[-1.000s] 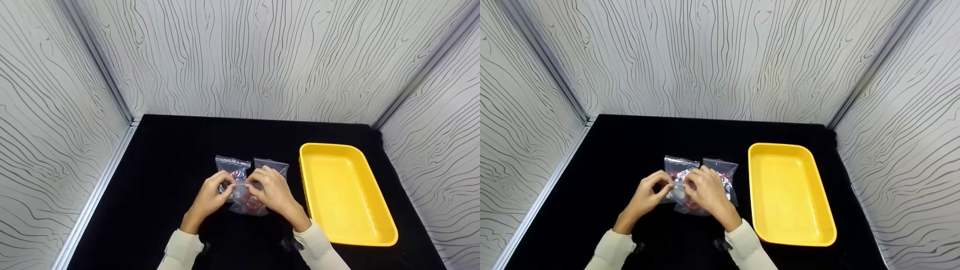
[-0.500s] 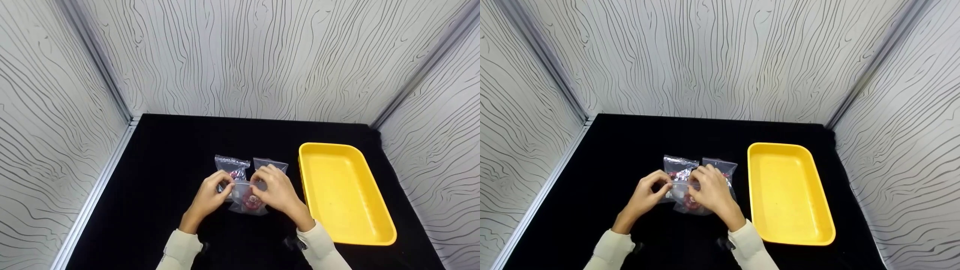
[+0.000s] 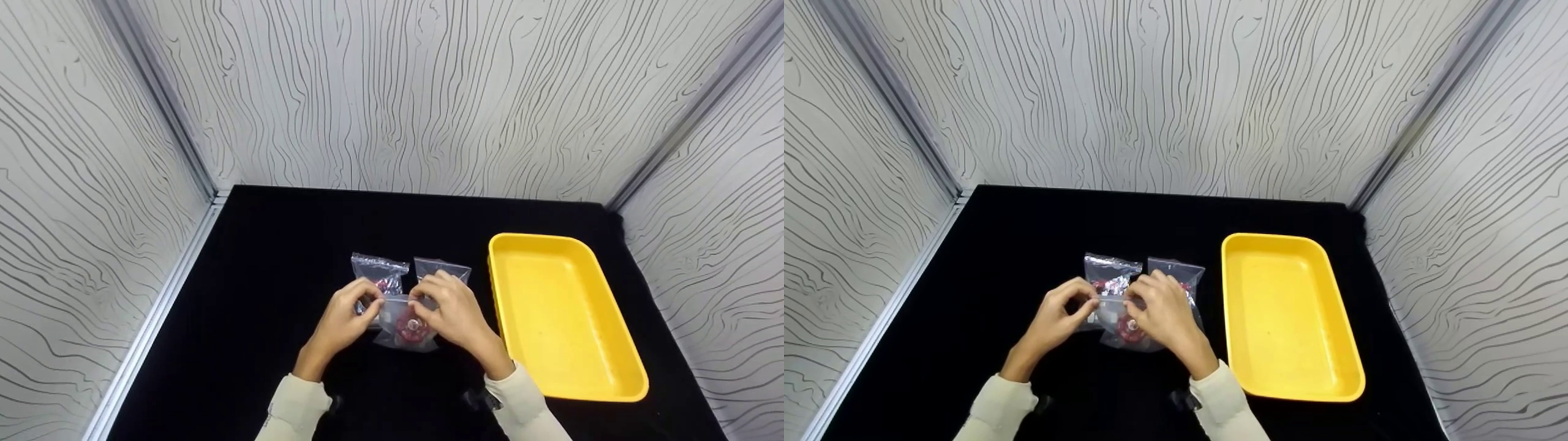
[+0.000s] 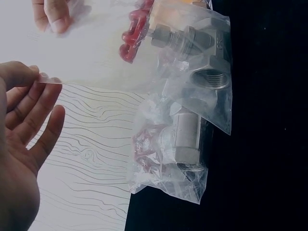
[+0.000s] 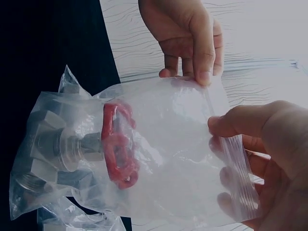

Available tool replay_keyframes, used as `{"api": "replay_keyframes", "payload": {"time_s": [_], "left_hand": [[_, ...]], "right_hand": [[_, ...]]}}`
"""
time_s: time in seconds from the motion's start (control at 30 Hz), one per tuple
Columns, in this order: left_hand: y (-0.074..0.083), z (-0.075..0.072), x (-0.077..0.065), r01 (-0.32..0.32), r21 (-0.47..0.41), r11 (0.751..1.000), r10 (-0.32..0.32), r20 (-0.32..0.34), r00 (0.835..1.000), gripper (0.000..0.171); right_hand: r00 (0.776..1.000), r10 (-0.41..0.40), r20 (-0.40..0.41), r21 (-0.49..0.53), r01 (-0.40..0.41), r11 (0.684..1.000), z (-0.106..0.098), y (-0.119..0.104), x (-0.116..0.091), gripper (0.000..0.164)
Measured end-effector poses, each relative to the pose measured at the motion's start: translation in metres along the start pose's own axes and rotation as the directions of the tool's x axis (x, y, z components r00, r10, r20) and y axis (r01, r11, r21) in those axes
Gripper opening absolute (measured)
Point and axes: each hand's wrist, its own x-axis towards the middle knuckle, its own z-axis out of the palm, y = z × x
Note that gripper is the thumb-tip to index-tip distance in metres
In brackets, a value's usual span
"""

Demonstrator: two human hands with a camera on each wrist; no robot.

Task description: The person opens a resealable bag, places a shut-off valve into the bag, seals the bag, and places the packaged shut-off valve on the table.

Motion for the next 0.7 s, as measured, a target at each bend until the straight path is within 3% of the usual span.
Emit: {"api": "replay_keyframes", "payload": {"time_s": [0.4, 0.7], "left_hand": [[-0.002, -0.001, 0.000, 0.003, 0.013, 1.000, -0.003, -0.014, 1.000, 0.009], [0.000, 0.000, 0.000, 0.000, 0.013, 1.000, 0.000, -0.017, 1.000, 0.011]], "right_hand": [[0.995, 0.097, 0.024, 0.045, -0.098, 0.994, -0.004, 0.008, -0.007, 0.020], [0.997, -0.009, -0.073, 0.038, 0.012, 0.999, 0.000, 0.014, -0.011, 0.020]]}}
